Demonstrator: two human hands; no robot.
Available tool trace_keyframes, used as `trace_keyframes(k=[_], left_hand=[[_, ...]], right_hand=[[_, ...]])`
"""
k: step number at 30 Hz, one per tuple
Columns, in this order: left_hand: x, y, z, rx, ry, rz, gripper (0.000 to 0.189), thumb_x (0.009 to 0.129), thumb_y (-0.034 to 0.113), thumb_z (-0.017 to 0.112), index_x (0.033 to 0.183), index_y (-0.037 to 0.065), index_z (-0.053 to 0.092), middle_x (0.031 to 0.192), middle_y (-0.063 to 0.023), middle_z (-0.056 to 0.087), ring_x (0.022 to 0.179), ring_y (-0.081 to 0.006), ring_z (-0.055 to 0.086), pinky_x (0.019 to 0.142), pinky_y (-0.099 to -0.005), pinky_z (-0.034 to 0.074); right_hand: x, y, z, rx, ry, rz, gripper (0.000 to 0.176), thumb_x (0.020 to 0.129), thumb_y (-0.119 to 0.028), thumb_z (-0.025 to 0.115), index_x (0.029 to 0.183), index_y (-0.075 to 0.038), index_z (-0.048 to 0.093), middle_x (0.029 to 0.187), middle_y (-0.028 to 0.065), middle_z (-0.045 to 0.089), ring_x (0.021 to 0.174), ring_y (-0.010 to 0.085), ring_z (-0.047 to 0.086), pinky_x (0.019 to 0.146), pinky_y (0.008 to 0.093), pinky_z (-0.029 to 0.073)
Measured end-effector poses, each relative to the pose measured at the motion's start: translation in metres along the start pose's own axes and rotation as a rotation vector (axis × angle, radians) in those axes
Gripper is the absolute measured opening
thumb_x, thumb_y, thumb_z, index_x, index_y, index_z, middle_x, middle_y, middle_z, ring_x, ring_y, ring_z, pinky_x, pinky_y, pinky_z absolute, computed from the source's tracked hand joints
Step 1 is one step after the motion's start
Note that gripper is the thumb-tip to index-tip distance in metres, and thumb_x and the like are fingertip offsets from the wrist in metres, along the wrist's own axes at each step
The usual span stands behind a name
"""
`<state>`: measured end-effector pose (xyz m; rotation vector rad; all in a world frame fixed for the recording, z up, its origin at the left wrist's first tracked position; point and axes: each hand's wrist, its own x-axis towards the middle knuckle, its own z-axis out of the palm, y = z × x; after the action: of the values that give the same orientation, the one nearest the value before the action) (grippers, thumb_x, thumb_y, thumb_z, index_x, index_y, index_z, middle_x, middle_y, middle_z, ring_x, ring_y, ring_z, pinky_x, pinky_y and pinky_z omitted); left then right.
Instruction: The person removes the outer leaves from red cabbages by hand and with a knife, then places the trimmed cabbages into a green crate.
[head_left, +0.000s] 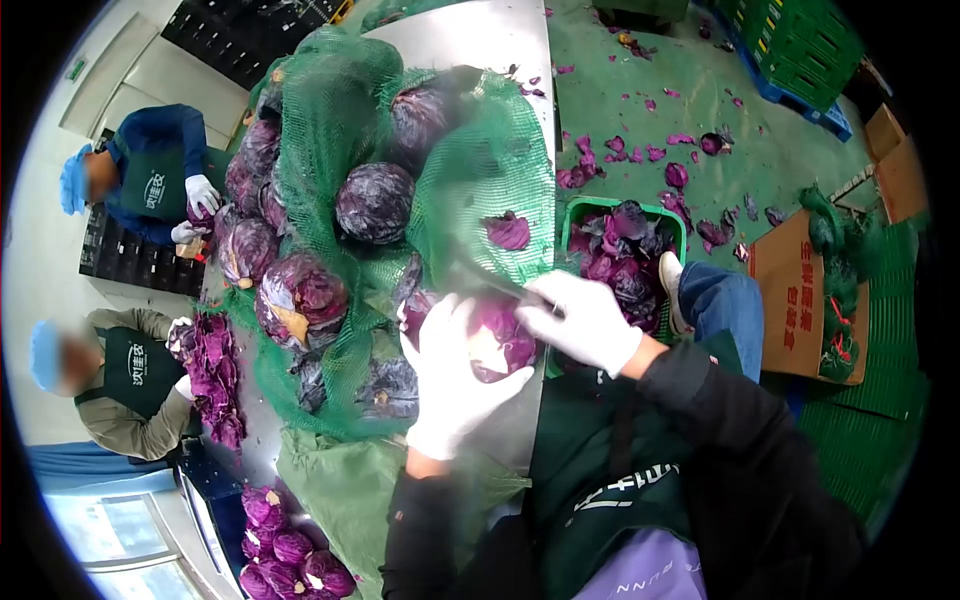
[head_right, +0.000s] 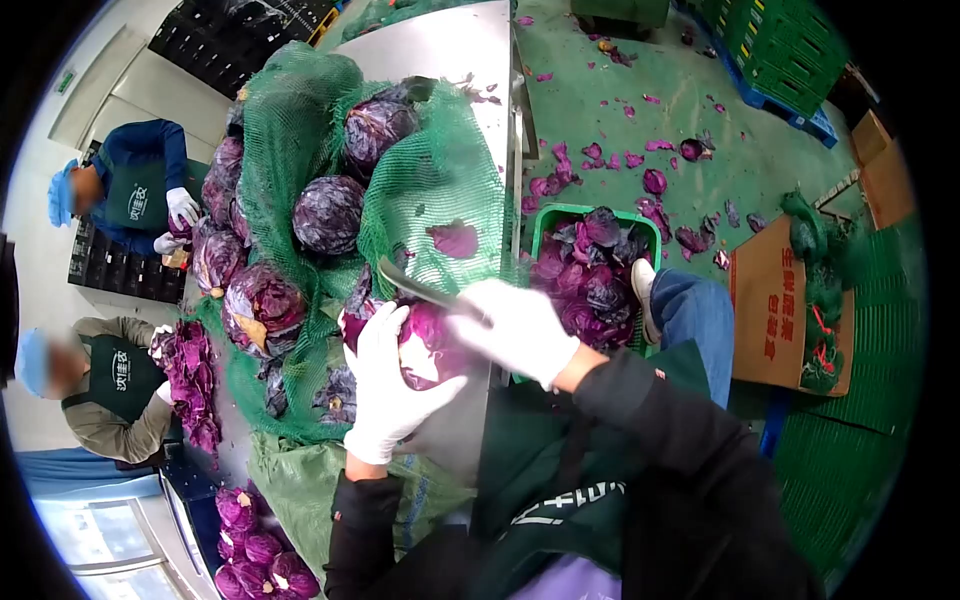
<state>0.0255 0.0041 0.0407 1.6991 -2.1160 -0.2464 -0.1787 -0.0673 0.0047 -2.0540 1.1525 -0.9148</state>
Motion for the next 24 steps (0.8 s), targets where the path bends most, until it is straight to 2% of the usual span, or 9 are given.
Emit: trace_keyframes(k=[4, 7, 9, 11, 14, 16, 17, 20, 24], left_hand=[[-0.011, 0.015, 0.009, -0.016, 0.133, 0.007, 0.094, 0.062, 0.038, 0.088, 0.136, 0.003, 0.043, 0.136, -0.0202, 0.046, 0.13, -0.0367, 0.044, 0.111, -0.0554, 0.029], [-0.023, 0.014, 0.025, -0.141, 0.256, -0.162, 0.097, 0.063, 0.026, 0.091, 0.139, -0.001, 0.037, 0.138, -0.0214, 0.041, 0.131, -0.0366, 0.042, 0.11, -0.0474, 0.034], [-0.025, 0.016, 0.028, -0.253, 0.26, -0.371, 0.107, 0.063, 0.029, 0.092, 0.145, -0.001, 0.03, 0.142, -0.023, 0.037, 0.133, -0.0364, 0.039, 0.111, -0.0477, 0.033], [-0.024, 0.018, 0.019, -0.182, 0.194, -0.308, 0.115, 0.063, 0.031, 0.092, 0.149, -0.002, 0.023, 0.145, -0.0239, 0.034, 0.133, -0.0374, 0.038, 0.112, -0.0478, 0.033], [-0.018, 0.036, -0.016, -0.043, -0.09, -0.224, 0.119, 0.063, 0.031, 0.091, 0.154, 0.003, 0.02, 0.144, -0.0265, 0.035, 0.132, -0.0415, 0.038, 0.112, -0.0493, 0.033], [-0.013, 0.034, -0.038, -0.031, -0.261, -0.2, 0.111, 0.061, 0.028, 0.09, 0.153, 0.013, 0.031, 0.139, -0.0249, 0.04, 0.13, -0.0423, 0.039, 0.11, -0.0486, 0.036], [-0.012, 0.031, -0.042, -0.013, -0.333, -0.287, 0.104, 0.061, 0.037, 0.089, 0.15, 0.019, 0.04, 0.137, -0.0205, 0.043, 0.131, -0.0398, 0.039, 0.112, -0.0544, 0.03], [-0.006, 0.029, -0.043, 0.4, -0.224, 0.009, 0.095, 0.059, 0.057, 0.083, 0.142, 0.024, 0.051, 0.138, -0.0143, 0.046, 0.137, -0.0322, 0.035, 0.112, -0.0681, 0.011], [-0.011, 0.013, -0.022, 0.159, -0.033, 0.02, 0.094, 0.061, 0.039, 0.09, 0.138, 0.005, 0.049, 0.129, -0.0181, 0.055, 0.122, -0.0357, 0.053, 0.106, -0.0463, 0.041]], right_hand=[[0.005, 0.065, -0.011, -0.083, -0.187, 0.435, 0.028, 0.09, -0.034, 0.058, 0.097, -0.007, 0.065, 0.077, 0.0192, 0.065, 0.08, 0.0372, 0.066, 0.069, 0.045, 0.051], [-0.013, 0.041, -0.003, 0.094, 0.083, 0.346, 0.05, 0.089, -0.043, 0.066, 0.12, -0.005, 0.06, 0.079, 0.0141, 0.064, 0.072, 0.0304, 0.065, 0.068, 0.0393, 0.051], [-0.017, 0.005, -0.014, 0.23, -0.005, 0.407, 0.064, 0.085, -0.042, 0.073, 0.133, -0.006, 0.053, 0.079, 0.0095, 0.059, 0.063, 0.0239, 0.059, 0.065, 0.0325, 0.05], [-0.026, -0.018, -0.011, 0.365, -0.089, 0.38, 0.066, 0.084, -0.043, 0.074, 0.134, -0.006, 0.052, 0.091, 0.0096, 0.06, 0.068, 0.0224, 0.059, 0.069, 0.0324, 0.051], [-0.02, -0.027, 0.005, 0.347, -0.084, 0.191, 0.06, 0.084, -0.04, 0.074, 0.128, -0.005, 0.055, 0.107, 0.0139, 0.057, 0.088, 0.0256, 0.063, 0.08, 0.0354, 0.052], [-0.01, -0.013, 0.011, 0.354, -0.093, 0.109, 0.041, 0.086, -0.031, 0.073, 0.115, -0.005, 0.06, 0.101, 0.0114, 0.058, 0.086, 0.0236, 0.061, 0.077, 0.0343, 0.051], [-0.006, -0.011, 0.01, 0.396, -0.116, 0.094, 0.034, 0.086, -0.027, 0.074, 0.109, -0.005, 0.062, 0.098, 0.0087, 0.057, 0.082, 0.0189, 0.058, 0.074, 0.032, 0.05], [-0.005, -0.007, 0.009, 0.399, -0.152, 0.118, 0.027, 0.088, -0.024, 0.072, 0.104, -0.005, 0.062, 0.093, 0.0083, 0.058, 0.079, 0.0176, 0.058, 0.074, 0.0305, 0.05], [0.0, 0.036, 0.007, 0.22, -0.099, 0.213, 0.019, 0.087, -0.016, 0.068, 0.097, -0.002, 0.06, 0.089, 0.0101, 0.059, 0.078, 0.0204, 0.06, 0.07, 0.0339, 0.049]])
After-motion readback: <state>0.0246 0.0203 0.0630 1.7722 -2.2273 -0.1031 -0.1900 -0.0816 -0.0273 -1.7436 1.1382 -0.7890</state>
